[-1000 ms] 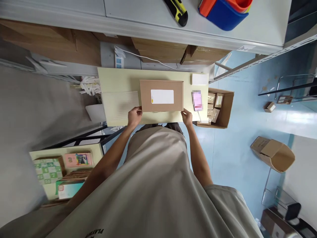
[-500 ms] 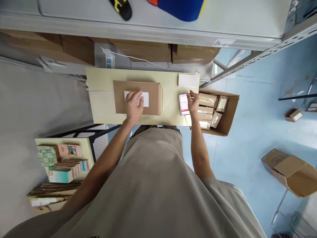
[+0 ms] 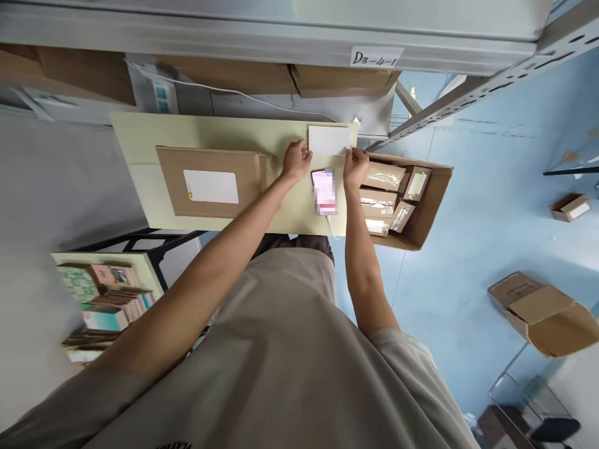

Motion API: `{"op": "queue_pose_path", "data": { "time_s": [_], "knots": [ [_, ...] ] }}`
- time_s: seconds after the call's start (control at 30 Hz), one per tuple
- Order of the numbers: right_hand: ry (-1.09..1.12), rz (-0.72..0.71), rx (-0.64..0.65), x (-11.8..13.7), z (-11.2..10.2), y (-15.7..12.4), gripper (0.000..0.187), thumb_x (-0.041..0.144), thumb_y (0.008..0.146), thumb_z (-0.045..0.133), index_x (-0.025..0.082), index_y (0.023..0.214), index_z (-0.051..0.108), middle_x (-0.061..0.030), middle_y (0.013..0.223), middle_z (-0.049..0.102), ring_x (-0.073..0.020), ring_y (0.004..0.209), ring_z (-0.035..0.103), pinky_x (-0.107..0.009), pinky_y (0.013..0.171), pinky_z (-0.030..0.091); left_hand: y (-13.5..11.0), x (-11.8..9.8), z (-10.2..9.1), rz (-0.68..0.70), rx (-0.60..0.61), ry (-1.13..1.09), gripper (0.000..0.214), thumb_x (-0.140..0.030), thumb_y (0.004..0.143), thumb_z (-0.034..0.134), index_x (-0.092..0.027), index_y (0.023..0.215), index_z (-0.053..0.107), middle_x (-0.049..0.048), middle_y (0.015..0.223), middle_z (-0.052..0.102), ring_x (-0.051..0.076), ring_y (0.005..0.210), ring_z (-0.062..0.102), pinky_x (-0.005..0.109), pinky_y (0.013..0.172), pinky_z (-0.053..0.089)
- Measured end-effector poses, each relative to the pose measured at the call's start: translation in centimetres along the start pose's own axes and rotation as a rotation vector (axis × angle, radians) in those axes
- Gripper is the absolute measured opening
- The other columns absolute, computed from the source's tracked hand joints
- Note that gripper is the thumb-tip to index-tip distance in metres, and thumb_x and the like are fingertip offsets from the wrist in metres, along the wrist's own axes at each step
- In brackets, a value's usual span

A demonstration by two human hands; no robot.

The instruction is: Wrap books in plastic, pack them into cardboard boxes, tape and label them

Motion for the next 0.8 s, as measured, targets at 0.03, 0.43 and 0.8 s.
{"op": "queue_pose_path", "data": {
  "time_s": [0.03,0.43,0.8],
  "knots": [
    [-0.002,0.0,0.01,-0.2,0.2,0.2,0.038,0.048,0.116,0.067,0.016,0.129,0.085,-0.0177,0.13,0.084,-0.0295,0.125,0.082,-0.051,0.117,0.066,0.5,0.2,0.5,0.01,0.0,-0.019,0.026,-0.025,0.109,0.08,-0.022,0.135,0.08,0.0182,0.138,0.076,0.036,0.141,0.075,0.052,0.135,0.051],
    [0.007,0.036,0.027,1.1,0.9,-0.9,0.037,0.044,0.119,0.064,0.018,0.139,0.082,-0.0178,0.14,0.075,-0.0262,0.126,0.079,-0.051,0.12,0.063,-0.5,-0.1,0.6,-0.001,-0.043,-0.082,0.04,-0.041,0.11,0.081,-0.026,0.147,0.079,0.0162,0.143,0.077,0.038,0.148,0.073,0.053,0.14,0.047],
    [-0.146,0.076,-0.003,2.4,0.6,-1.6,0.031,0.041,0.118,0.068,0.022,0.139,0.081,-0.0118,0.132,0.081,-0.0258,0.115,0.078,-0.05,0.116,0.063,-1.0,-1.3,-1.1,-0.184,-0.196,-0.227,0.018,-0.023,0.104,0.088,-0.024,0.122,0.083,0.0058,0.118,0.089,0.026,0.118,0.085,0.041,0.118,0.063]
  ]
}}
Point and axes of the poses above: each hand's wrist, its own y-axis towards the middle knuckle, its own z-axis out of the palm, x = y × z, the point moved 5 cm from there along y, towards the middle knuckle
